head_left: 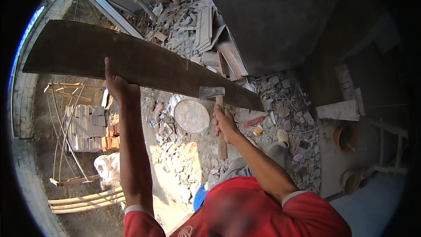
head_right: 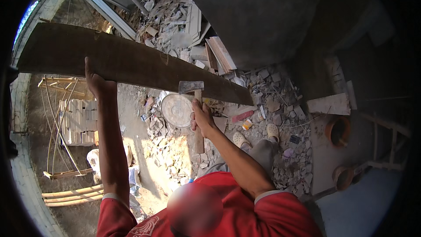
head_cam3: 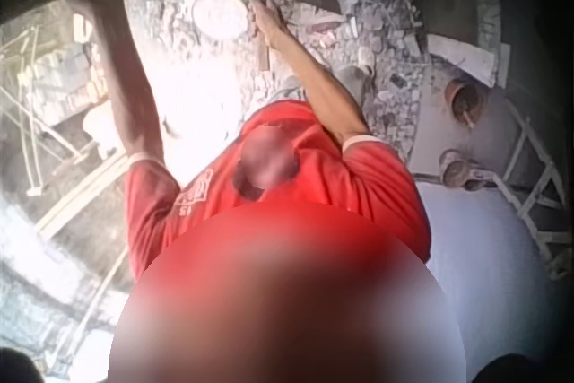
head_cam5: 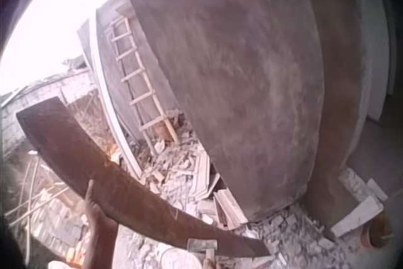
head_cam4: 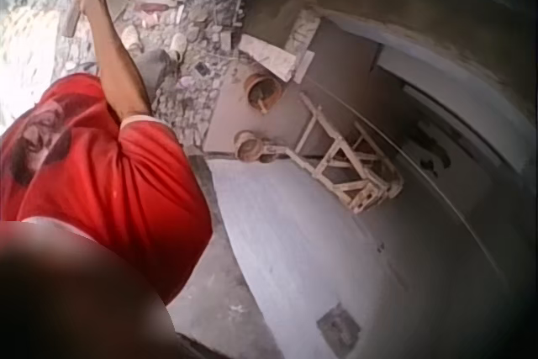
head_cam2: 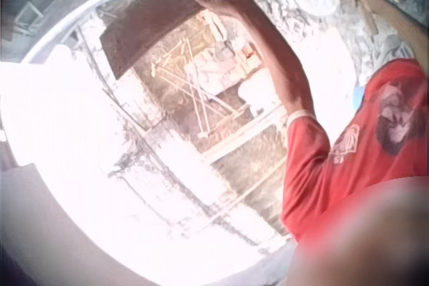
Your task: The person sits on the floor and uses a hammer to repeatedly strike a large rectangular tile, then walks to another area to pick up a second tile and continues hammering it. The tiles are handled one at a time and struck multiple times on their surfaces.
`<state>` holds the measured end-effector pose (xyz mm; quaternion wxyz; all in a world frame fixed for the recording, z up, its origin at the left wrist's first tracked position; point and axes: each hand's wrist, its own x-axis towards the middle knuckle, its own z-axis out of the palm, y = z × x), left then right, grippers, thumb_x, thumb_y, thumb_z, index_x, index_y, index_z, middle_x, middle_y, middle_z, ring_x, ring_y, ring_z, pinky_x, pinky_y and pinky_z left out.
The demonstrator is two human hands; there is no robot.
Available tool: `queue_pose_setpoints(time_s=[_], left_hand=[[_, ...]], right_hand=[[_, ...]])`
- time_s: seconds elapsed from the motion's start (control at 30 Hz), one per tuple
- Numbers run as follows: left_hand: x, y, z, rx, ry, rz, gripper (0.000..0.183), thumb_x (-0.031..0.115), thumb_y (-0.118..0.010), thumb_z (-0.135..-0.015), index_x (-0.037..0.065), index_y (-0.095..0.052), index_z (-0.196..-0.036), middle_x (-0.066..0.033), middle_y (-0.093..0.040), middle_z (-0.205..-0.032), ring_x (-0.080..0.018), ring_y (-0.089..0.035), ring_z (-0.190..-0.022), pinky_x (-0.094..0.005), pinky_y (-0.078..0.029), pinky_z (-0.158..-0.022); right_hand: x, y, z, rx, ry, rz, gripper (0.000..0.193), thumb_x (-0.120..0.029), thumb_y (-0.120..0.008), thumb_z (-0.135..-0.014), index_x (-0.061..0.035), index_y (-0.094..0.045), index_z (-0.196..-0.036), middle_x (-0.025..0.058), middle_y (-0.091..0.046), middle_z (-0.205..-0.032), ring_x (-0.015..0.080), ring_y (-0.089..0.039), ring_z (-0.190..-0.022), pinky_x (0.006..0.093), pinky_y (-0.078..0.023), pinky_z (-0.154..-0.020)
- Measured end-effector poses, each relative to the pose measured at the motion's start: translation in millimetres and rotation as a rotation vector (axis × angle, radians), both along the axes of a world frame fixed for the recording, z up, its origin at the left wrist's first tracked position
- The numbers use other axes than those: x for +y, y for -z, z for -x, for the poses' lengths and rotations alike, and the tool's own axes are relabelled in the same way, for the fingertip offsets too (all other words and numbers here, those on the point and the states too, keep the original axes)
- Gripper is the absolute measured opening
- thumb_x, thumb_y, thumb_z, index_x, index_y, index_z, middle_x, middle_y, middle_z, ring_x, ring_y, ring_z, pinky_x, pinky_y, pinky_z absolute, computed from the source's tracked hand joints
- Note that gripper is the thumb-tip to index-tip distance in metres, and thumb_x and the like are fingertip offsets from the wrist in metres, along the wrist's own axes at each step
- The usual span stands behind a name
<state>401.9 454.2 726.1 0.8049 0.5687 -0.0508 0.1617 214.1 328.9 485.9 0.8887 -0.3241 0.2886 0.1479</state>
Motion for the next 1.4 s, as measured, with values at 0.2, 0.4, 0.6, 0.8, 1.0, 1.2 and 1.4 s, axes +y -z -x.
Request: queue_pose_setpoints(time_s=[0.2, 0.4, 0.6, 0.8, 1.0, 1.2, 1.4], left_hand=[[6, 1, -6, 0.028, 0.011, 0.02, 0.041, 0.024, -0.046, -0.105, -0.002, -0.05, -0.137, -0.0137, -0.056, -0.138, -0.0284, -0.054, -0.128, -0.0435, -0.045, -0.11], [-6, -3, 2, 0.016, 0.032, 0.06, 0.045, 0.029, -0.048, -0.105, 0.0, -0.049, -0.139, -0.0131, -0.056, -0.138, -0.0267, -0.055, -0.127, -0.0432, -0.044, -0.11], [-9, 14, 29, 0.049, 0.111, -0.02, 0.058, 0.041, -0.049, -0.104, -0.001, -0.042, -0.142, -0.0154, -0.051, -0.142, -0.0282, -0.052, -0.129, -0.0432, -0.041, -0.111], [-3, 178, 94, 0.345, 0.18, -0.321, 0.088, 0.051, -0.068, -0.091, -0.006, -0.032, -0.148, -0.0163, -0.038, -0.151, -0.0233, -0.038, -0.138, -0.0391, -0.03, -0.113], [22, 277, 89, 0.458, 0.114, -0.113, 0.069, 0.042, -0.065, -0.097, -0.003, -0.041, -0.144, -0.0159, -0.051, -0.14, -0.0259, -0.054, -0.124, -0.0398, -0.044, -0.106], [67, 198, 99, 0.556, 0.064, -0.061, 0.065, 0.043, -0.058, -0.1, -0.005, -0.044, -0.141, -0.0177, -0.052, -0.14, -0.0283, -0.056, -0.124, -0.0416, -0.049, -0.103], [124, 79, 115, 0.392, 0.037, -0.121, 0.06, 0.042, -0.048, -0.105, -0.001, -0.041, -0.145, -0.0187, -0.048, -0.144, -0.0308, -0.051, -0.13, -0.0454, -0.045, -0.107]], right_hand=[[7, -49, -5, -0.332, -0.009, 0.025, 0.042, -0.049, -0.053, -0.1, -0.0088, -0.044, -0.098, 0.0003, -0.045, -0.064, 0.0094, -0.043, -0.041, 0.0277, -0.038, -0.035], [-12, -41, -4, 0.013, 0.0, 0.019, 0.042, -0.051, -0.054, -0.099, -0.0098, -0.044, -0.099, -0.0016, -0.044, -0.064, 0.0085, -0.041, -0.042, 0.0284, -0.04, -0.037], [-10, -112, -11, -0.654, -0.056, 0.07, 0.04, -0.047, -0.052, -0.102, -0.0083, -0.044, -0.098, -0.0006, -0.046, -0.065, 0.0061, -0.042, -0.042, 0.0233, -0.037, -0.034], [-91, -6, 69, -0.053, 0.131, 0.29, 0.036, -0.045, -0.054, -0.101, -0.0092, -0.048, -0.101, -0.0018, -0.046, -0.063, 0.0068, -0.043, -0.041, 0.0252, -0.039, -0.034], [-124, 91, 156, 0.488, 0.272, 0.254, 0.038, -0.049, -0.056, -0.098, -0.012, -0.049, -0.097, -0.0005, -0.046, -0.064, 0.0118, -0.043, -0.041, 0.0305, -0.04, -0.037], [-103, 106, 152, 0.39, 0.165, 0.207, 0.037, -0.05, -0.057, -0.098, -0.0134, -0.049, -0.098, -0.0002, -0.047, -0.064, 0.0114, -0.044, -0.042, 0.0308, -0.041, -0.037], [-81, 134, 111, 0.305, 0.123, 0.271, 0.036, -0.049, -0.054, -0.099, -0.0137, -0.049, -0.096, -0.0005, -0.046, -0.062, 0.0124, -0.044, -0.042, 0.0311, -0.041, -0.037]])
